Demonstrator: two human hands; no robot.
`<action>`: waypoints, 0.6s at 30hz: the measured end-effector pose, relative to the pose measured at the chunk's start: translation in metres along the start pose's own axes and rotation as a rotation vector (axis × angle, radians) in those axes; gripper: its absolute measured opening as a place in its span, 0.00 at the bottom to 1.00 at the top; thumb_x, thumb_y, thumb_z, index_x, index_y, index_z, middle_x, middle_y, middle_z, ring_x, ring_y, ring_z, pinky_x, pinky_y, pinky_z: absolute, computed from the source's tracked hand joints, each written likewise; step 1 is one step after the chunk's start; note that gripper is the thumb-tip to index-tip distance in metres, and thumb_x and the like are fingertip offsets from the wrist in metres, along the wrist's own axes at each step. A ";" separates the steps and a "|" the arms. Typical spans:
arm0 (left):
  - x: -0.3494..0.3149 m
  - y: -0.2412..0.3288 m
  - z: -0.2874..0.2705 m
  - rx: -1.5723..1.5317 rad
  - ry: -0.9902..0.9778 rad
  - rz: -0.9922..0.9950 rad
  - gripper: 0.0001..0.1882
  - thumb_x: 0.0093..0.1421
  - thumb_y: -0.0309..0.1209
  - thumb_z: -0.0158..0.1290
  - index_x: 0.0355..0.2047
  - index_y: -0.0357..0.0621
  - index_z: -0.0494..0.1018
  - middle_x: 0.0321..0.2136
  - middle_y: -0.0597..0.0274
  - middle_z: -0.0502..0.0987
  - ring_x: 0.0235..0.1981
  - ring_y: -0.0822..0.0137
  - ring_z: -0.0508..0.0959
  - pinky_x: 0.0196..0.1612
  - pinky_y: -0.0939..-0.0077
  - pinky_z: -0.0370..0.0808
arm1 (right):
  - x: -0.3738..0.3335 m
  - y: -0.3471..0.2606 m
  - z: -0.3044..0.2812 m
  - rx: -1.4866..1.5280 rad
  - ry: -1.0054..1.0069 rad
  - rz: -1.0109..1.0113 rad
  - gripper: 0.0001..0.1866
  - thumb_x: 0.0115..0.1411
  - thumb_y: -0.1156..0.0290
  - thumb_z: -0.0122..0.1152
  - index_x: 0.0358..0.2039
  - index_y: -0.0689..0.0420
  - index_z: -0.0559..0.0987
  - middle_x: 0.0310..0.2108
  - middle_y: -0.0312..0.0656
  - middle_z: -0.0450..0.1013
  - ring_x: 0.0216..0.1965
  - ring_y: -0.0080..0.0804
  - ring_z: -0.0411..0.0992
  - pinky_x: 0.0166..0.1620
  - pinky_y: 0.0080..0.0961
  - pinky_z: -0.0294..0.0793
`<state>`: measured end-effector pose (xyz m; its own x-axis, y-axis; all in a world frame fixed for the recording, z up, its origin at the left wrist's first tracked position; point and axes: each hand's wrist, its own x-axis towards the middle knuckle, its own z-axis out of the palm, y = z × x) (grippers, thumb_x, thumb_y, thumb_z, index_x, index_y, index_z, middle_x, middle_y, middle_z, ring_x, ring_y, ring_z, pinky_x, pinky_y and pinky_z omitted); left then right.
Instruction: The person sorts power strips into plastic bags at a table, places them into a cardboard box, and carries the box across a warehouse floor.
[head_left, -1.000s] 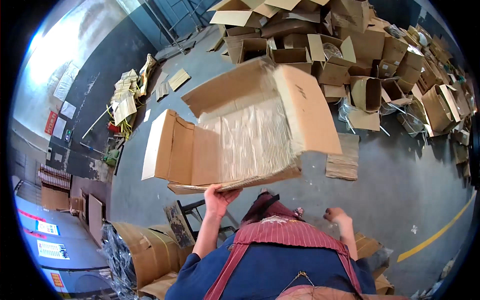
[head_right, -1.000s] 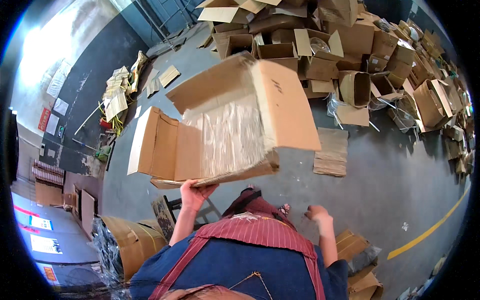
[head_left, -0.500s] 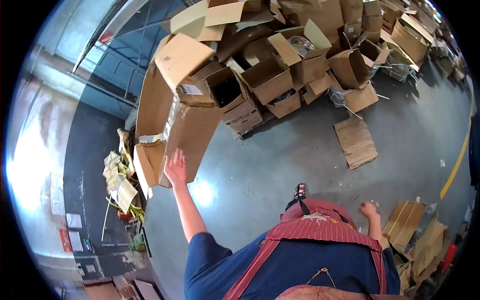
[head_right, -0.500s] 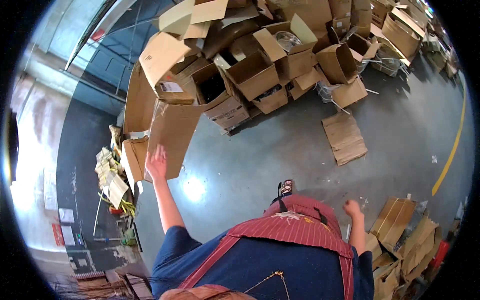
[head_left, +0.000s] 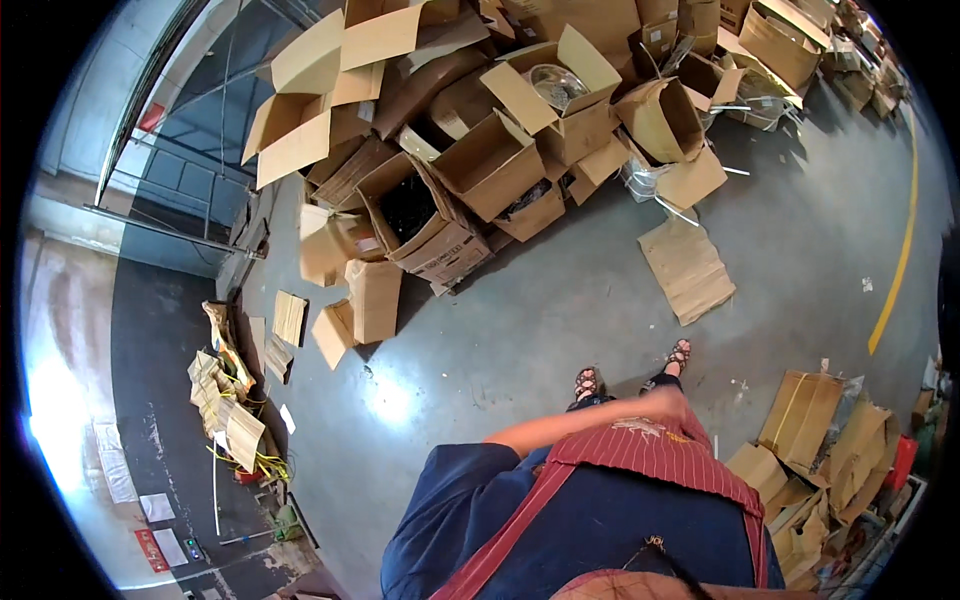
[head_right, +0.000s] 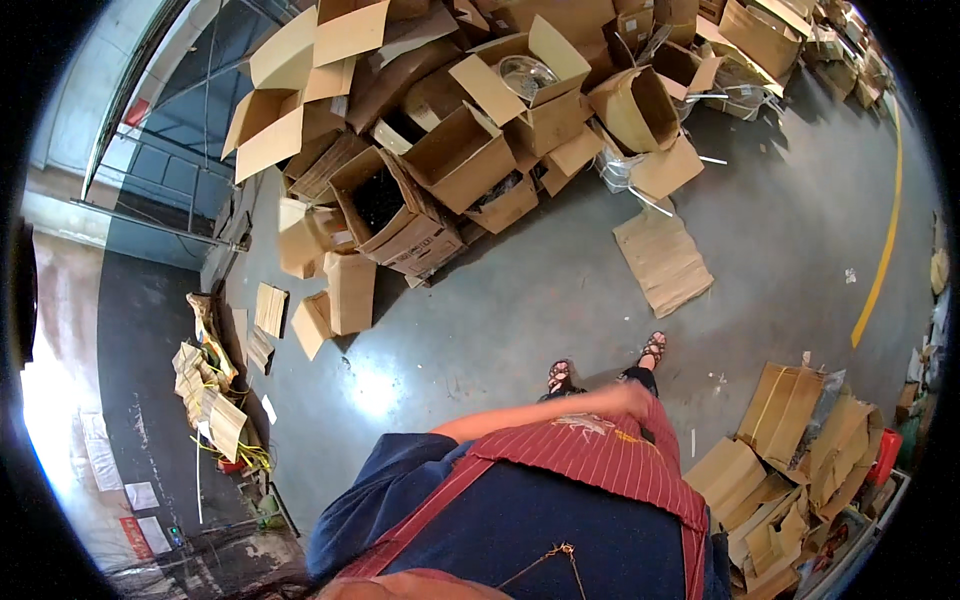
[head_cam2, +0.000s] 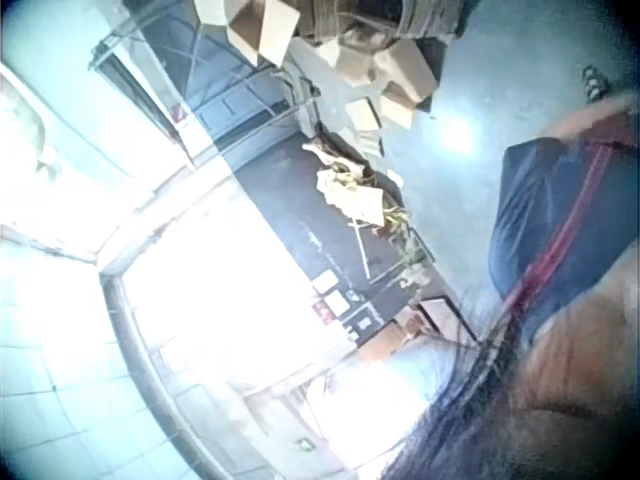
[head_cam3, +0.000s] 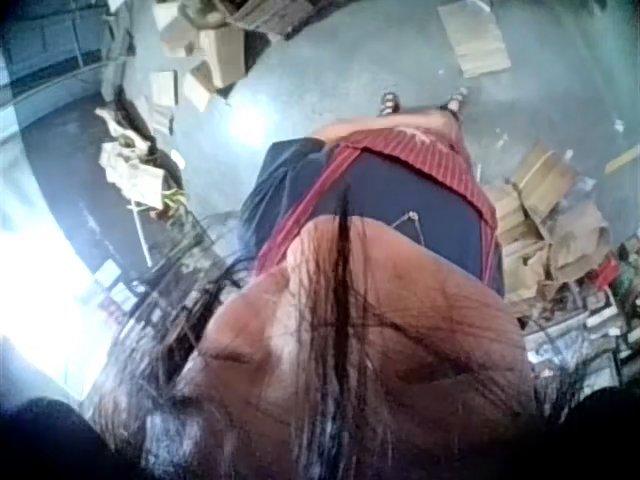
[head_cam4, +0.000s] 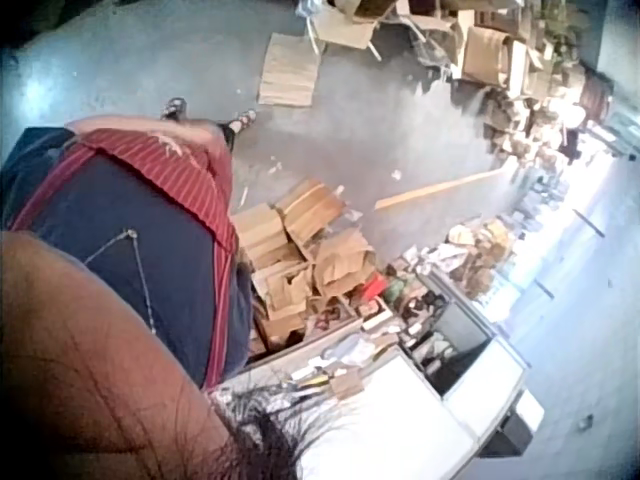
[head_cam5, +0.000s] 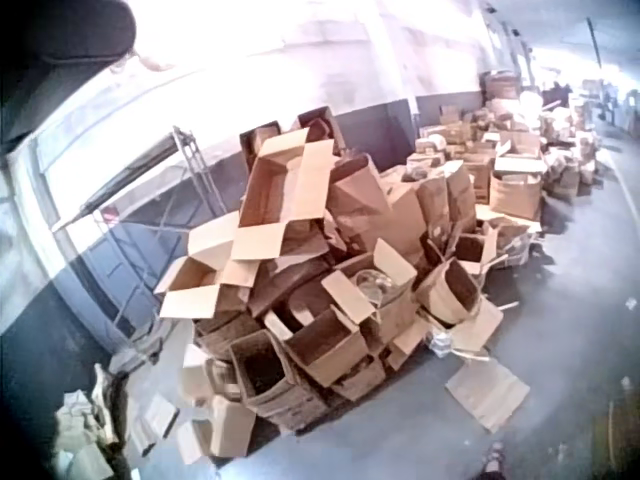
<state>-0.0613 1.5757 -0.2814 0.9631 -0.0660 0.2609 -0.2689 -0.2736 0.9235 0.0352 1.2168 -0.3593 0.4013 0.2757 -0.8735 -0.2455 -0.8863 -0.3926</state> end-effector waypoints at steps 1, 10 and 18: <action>0.004 -0.030 0.050 -0.343 -0.306 -0.120 0.19 0.65 0.42 0.47 0.49 0.45 0.75 0.43 0.59 0.78 0.46 0.60 0.76 0.50 0.66 0.71 | 0.002 0.000 -0.005 0.020 0.017 0.008 0.17 0.54 0.61 0.60 0.37 0.60 0.83 0.35 0.54 0.79 0.38 0.48 0.78 0.42 0.40 0.76; -0.071 -0.107 -0.108 0.668 -0.749 -1.219 0.22 0.54 0.47 0.59 0.47 0.54 0.79 0.43 0.52 0.80 0.44 0.55 0.80 0.44 0.59 0.76 | 0.096 0.001 -0.088 -0.003 0.037 -0.194 0.15 0.55 0.62 0.59 0.36 0.61 0.83 0.34 0.53 0.79 0.36 0.45 0.79 0.39 0.40 0.77; -0.012 -0.092 -0.096 0.538 -0.791 -1.730 0.26 0.55 0.51 0.58 0.51 0.57 0.76 0.52 0.56 0.76 0.51 0.57 0.77 0.50 0.51 0.72 | 0.138 0.005 -0.252 0.615 0.208 0.075 0.09 0.56 0.69 0.56 0.28 0.60 0.80 0.25 0.46 0.78 0.25 0.34 0.78 0.26 0.32 0.74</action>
<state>-0.0494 1.6939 -0.3428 -0.0235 0.2465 -0.9688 0.6818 -0.7048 -0.1959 0.3121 1.1568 -0.4090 0.5104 0.0887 -0.8554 -0.7150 -0.5088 -0.4794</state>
